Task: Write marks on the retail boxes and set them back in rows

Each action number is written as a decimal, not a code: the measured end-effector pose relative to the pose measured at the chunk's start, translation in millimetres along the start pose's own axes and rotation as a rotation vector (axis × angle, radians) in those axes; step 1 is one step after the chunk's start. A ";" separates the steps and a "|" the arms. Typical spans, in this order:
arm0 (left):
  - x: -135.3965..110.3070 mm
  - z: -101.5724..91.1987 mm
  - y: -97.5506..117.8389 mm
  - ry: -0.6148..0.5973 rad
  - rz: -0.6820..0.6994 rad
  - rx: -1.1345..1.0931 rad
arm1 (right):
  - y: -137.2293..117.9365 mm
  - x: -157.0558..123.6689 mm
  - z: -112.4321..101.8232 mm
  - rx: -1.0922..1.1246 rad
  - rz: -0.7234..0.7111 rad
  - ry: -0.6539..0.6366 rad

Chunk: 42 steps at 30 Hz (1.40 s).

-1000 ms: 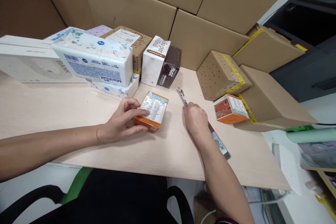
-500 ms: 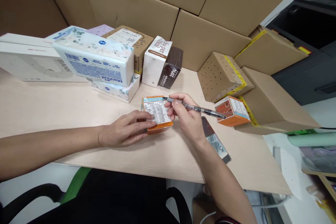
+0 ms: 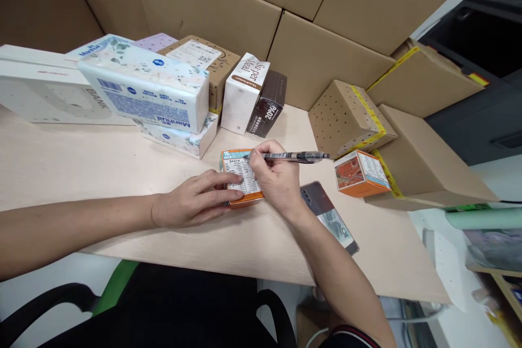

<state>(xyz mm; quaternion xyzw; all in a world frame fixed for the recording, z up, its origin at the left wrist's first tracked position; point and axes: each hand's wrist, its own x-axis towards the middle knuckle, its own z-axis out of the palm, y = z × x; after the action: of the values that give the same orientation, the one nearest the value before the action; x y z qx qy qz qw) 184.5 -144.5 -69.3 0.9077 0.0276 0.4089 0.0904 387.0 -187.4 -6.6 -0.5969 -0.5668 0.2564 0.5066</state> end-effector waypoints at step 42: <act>-2.4 4.9 -7.3 0.072 -0.033 0.052 | 62.7 39.0 -57.8 -0.991 0.312 -0.246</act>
<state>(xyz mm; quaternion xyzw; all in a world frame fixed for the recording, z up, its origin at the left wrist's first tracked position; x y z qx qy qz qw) 186.7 -138.3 -75.6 0.8938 0.0567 0.4389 0.0723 472.8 -159.3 -31.7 -0.8074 -0.5797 0.0984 0.0493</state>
